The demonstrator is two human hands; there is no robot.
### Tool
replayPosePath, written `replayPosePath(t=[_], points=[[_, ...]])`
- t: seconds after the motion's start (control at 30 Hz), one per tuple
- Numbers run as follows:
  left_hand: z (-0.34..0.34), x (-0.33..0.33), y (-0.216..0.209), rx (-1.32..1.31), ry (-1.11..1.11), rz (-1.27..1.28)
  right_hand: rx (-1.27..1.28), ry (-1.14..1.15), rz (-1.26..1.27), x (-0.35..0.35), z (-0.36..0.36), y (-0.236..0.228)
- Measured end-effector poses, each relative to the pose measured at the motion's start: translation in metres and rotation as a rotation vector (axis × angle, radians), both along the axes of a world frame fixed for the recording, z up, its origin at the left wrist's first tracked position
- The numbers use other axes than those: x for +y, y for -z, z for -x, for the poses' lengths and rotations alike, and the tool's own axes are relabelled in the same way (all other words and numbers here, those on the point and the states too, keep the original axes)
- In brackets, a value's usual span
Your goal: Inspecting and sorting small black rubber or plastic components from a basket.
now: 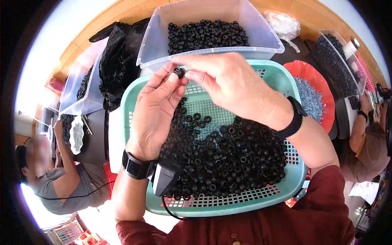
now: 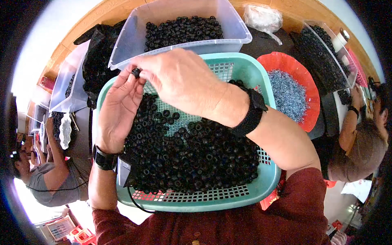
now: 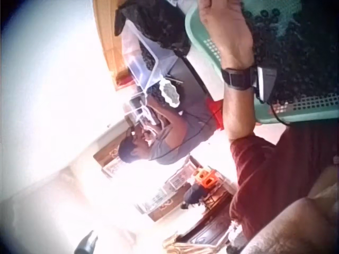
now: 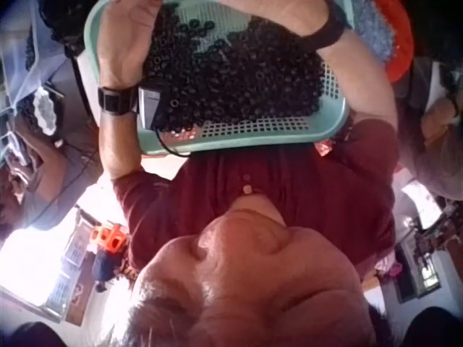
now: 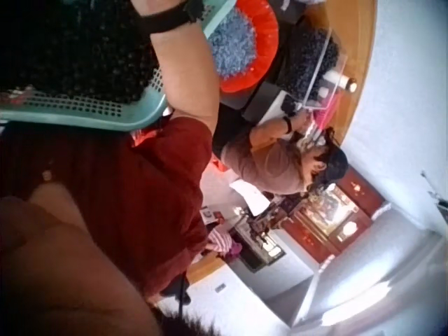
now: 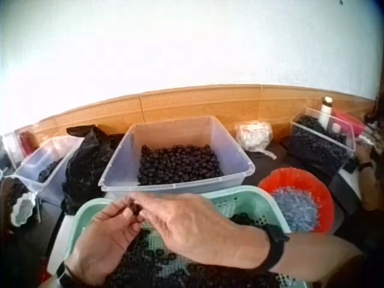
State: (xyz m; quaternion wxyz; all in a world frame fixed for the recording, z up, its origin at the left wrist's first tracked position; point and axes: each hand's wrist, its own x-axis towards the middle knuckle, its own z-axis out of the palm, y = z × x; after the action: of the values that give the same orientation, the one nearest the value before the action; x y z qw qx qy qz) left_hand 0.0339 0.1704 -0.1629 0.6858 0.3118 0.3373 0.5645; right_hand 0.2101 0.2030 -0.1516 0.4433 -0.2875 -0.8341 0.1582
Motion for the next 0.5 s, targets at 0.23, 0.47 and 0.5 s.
replayPosePath(t=[0.23, 0.47, 0.5], points=[[0.001, -0.004, -0.011, -0.068, 0.076, -0.138, -0.567, 0.073, -0.031, 0.001, -0.020, 0.016], [-0.005, -0.003, -0.012, -0.060, 0.097, -0.130, -0.817, 0.051, 0.014, 0.007, -0.009, 0.037], [-0.005, -0.003, -0.011, -0.068, 0.114, -0.128, -0.712, 0.033, -0.052, 0.006, -0.014, 0.039]])
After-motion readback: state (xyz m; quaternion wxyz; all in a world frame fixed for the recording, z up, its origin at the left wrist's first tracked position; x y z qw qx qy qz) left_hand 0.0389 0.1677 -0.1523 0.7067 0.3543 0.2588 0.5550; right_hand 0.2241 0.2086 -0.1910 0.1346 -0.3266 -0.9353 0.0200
